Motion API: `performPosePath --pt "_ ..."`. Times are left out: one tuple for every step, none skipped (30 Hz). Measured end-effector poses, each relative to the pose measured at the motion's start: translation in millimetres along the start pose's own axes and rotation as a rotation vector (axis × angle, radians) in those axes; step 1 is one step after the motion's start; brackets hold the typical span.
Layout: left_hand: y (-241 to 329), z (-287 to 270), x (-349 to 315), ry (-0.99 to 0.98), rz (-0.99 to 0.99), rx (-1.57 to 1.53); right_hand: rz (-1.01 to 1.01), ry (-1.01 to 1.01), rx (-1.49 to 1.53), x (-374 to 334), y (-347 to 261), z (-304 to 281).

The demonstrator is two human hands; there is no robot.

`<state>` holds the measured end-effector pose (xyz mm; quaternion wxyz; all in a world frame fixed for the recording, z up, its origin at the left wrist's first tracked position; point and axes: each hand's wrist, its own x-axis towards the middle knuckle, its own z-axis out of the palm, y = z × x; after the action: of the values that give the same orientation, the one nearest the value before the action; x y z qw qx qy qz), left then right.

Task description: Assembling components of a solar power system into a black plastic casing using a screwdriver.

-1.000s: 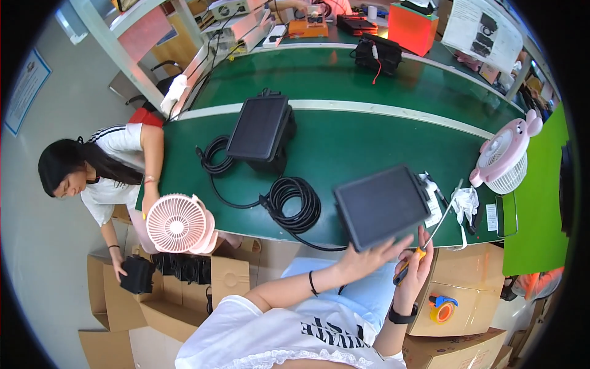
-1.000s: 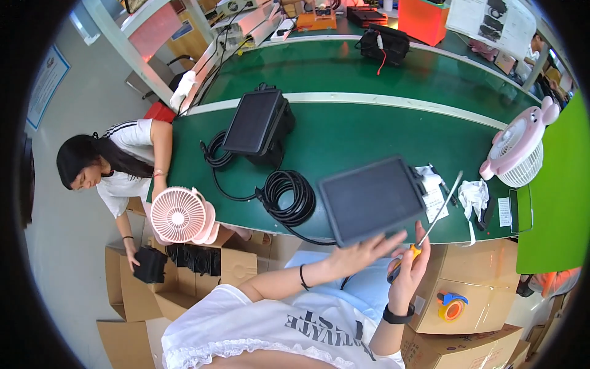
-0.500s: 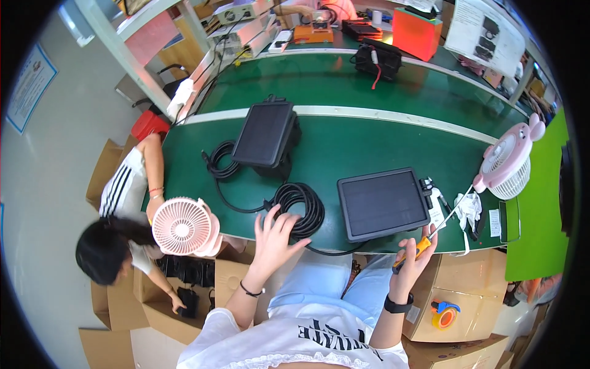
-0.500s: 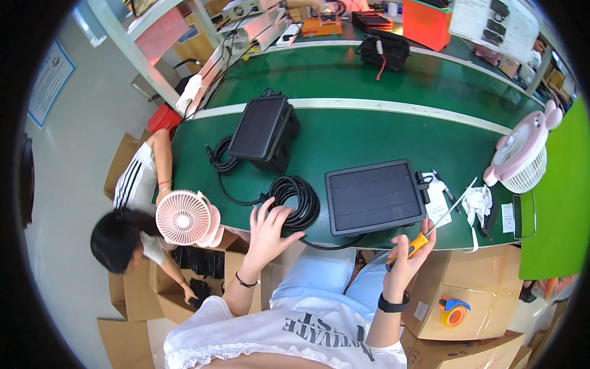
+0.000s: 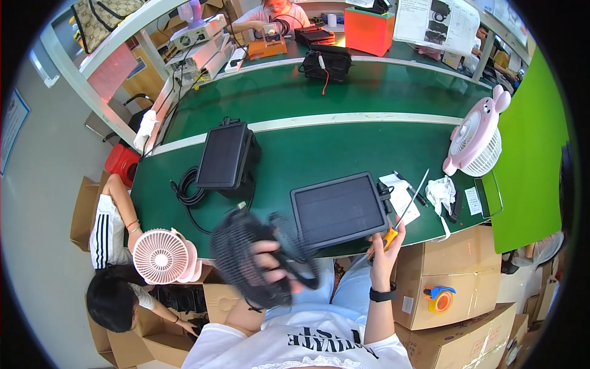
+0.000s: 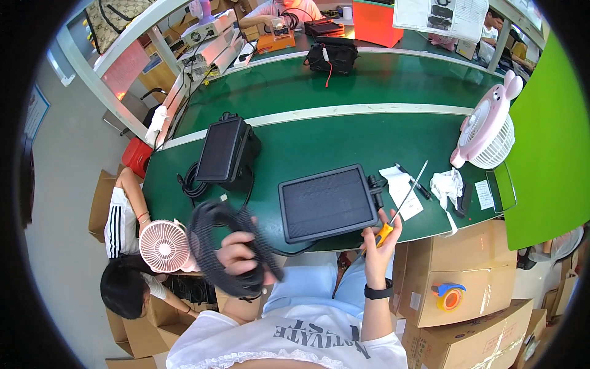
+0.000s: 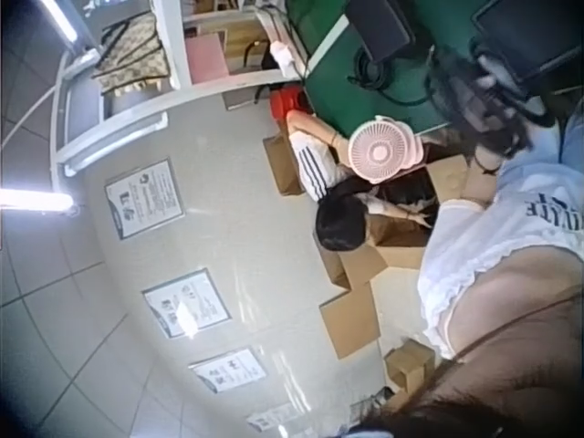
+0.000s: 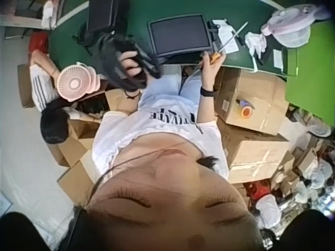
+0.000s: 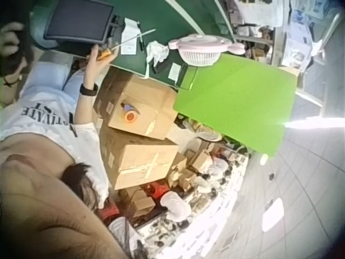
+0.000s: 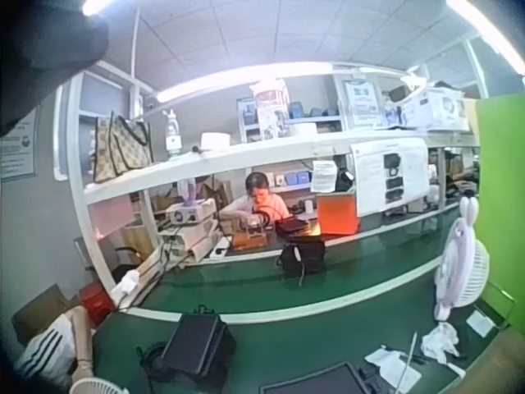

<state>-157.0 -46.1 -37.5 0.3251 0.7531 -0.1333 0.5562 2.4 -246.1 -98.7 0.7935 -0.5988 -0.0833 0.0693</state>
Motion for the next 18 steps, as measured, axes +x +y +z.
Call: performPosePath --pt "3 5 4 -0.19 -0.04 0.163 -0.009 -0.004 0.004 -3 1 1" --pt "18 23 33 -0.272 -0.175 0.225 0.006 -0.015 -0.004 -5 3 1" --pt "23 35 46 -0.383 -0.221 0.318 0.007 -0.023 0.0 -8 3 4" --pt "30 44 59 -0.548 -0.306 0.409 0.021 -0.024 0.0 -11 2 4" --pt "40 49 68 -0.632 -0.295 0.591 0.035 -0.026 0.0 -14 1 3" --pt "47 53 72 -0.714 -0.284 0.776 0.048 -0.009 -0.018 -17 5 1" --pt "51 55 66 -0.642 -0.313 0.773 0.059 -0.009 -0.002 -22 6 3" --pt "55 57 57 -0.54 -0.282 0.785 0.067 -0.013 0.015 -27 7 8" --pt "58 61 45 -0.509 -0.257 0.74 0.059 0.013 0.054 -34 13 8" --pt "61 67 36 -0.556 -0.259 0.713 0.033 0.061 0.098 -40 23 6" --pt "57 78 25 -0.557 -0.268 0.716 0.045 0.115 0.177 -47 21 13" --pt "51 81 14 -0.569 -0.228 0.764 0.014 0.092 0.202 -57 24 14" --pt "39 85 7 -0.503 -0.139 0.804 0.003 0.082 0.198 -66 28 14" --pt "30 83 6 -0.459 -0.081 0.759 -0.04 0.088 0.242 -76 32 20" --pt "14 76 6 -0.478 -0.018 0.688 -0.083 0.098 0.286 -83 37 26" --pt "-4 64 12 -0.499 0.04 0.615 -0.092 0.053 0.25 -88 40 27" --pt "-24 48 22 -0.573 0.077 0.507 -0.063 0.016 0.257 -93 38 32" --pt "-44 33 32 -0.601 0.177 0.482 -0.035 -0.019 0.262 -96 33 38"
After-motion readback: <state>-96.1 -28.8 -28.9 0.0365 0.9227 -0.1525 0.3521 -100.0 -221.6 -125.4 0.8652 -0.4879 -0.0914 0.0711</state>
